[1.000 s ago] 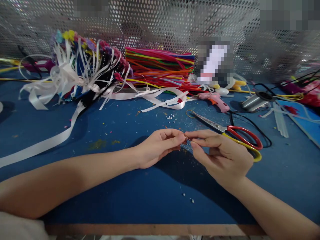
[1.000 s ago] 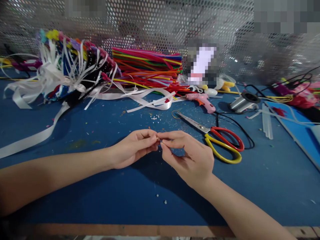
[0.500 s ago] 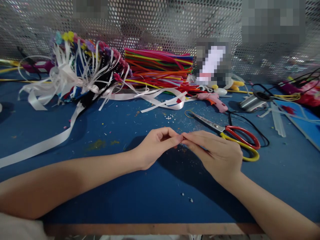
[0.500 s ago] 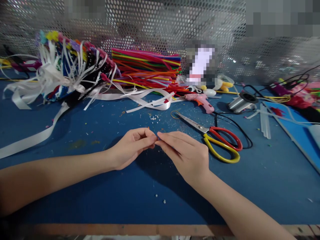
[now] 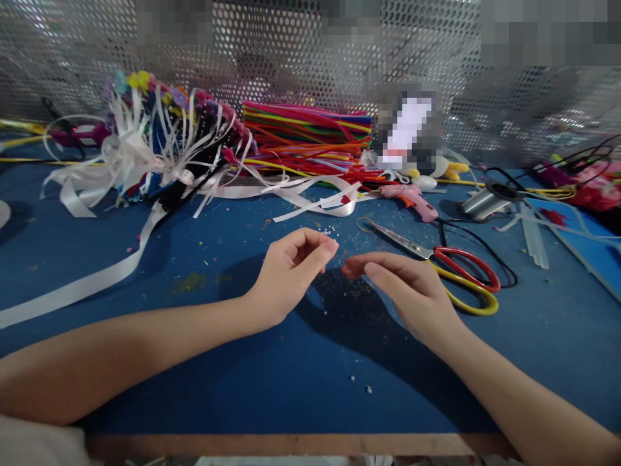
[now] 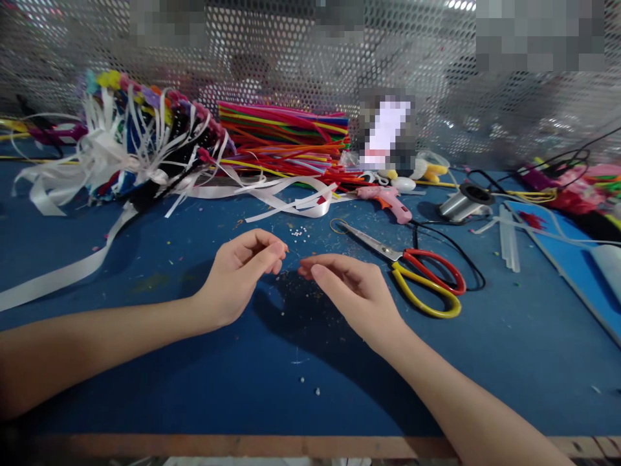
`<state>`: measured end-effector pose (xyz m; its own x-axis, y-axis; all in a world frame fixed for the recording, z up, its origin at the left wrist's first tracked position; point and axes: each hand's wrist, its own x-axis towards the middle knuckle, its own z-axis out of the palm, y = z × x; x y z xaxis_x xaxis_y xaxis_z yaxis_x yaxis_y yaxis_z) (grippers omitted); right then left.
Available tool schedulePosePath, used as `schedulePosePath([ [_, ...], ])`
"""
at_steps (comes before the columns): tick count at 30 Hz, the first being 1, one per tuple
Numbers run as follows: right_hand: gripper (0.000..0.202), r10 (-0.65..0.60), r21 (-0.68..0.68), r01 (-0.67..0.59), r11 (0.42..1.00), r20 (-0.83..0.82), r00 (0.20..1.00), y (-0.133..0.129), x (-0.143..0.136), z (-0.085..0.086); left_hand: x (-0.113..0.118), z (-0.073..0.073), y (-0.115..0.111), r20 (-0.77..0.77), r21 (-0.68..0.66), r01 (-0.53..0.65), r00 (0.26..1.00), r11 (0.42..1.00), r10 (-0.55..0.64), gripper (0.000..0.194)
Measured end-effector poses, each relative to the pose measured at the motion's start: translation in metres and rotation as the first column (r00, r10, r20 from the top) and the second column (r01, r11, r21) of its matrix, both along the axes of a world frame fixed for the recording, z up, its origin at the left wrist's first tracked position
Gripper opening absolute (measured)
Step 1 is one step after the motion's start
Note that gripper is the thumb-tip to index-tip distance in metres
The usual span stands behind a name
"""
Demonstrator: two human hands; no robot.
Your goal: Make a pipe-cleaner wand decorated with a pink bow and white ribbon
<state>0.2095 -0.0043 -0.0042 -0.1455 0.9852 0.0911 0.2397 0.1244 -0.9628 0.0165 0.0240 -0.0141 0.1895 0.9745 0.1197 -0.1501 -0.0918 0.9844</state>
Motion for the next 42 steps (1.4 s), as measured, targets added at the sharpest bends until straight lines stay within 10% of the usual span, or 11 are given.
schedulePosePath([
  [8, 0.023, 0.015, -0.179, -0.019, 0.984, -0.022, 1.000, 0.001, -0.003, 0.000, -0.001, 0.000, 0.001, -0.130, 0.027, 0.008, 0.991, 1.000, -0.004, 0.024],
  [16, 0.022, -0.194, -0.201, 0.106, 0.974, -0.493, 0.848, 0.006, -0.006, -0.001, 0.002, 0.001, -0.007, -0.473, 0.062, 0.417, 0.813, 0.907, -0.341, 0.034],
  [25, 0.025, -0.309, -0.162, 0.280, 0.946, -0.706, 0.638, 0.025, 0.009, 0.009, 0.000, 0.002, -0.002, -0.334, -0.120, 0.343, 0.870, 0.932, -0.363, 0.016],
  [32, 0.032, -0.537, 0.263, 0.591, 0.763, -0.254, 0.805, 0.029, 0.019, 0.005, 0.002, 0.003, -0.002, -0.086, -0.230, 0.284, 0.947, 0.931, -0.310, 0.018],
  [37, 0.033, -0.618, 0.532, 0.413, 0.740, 0.295, 0.729, 0.020, 0.022, 0.005, -0.002, 0.007, -0.001, -0.113, -0.352, 0.233, 0.951, 0.906, -0.289, 0.022],
  [42, 0.029, -0.641, 0.532, 0.424, 0.733, 0.332, 0.692, 0.022, 0.026, 0.009, -0.005, 0.009, 0.001, -0.185, -0.364, 0.170, 0.950, 0.916, -0.250, 0.018],
])
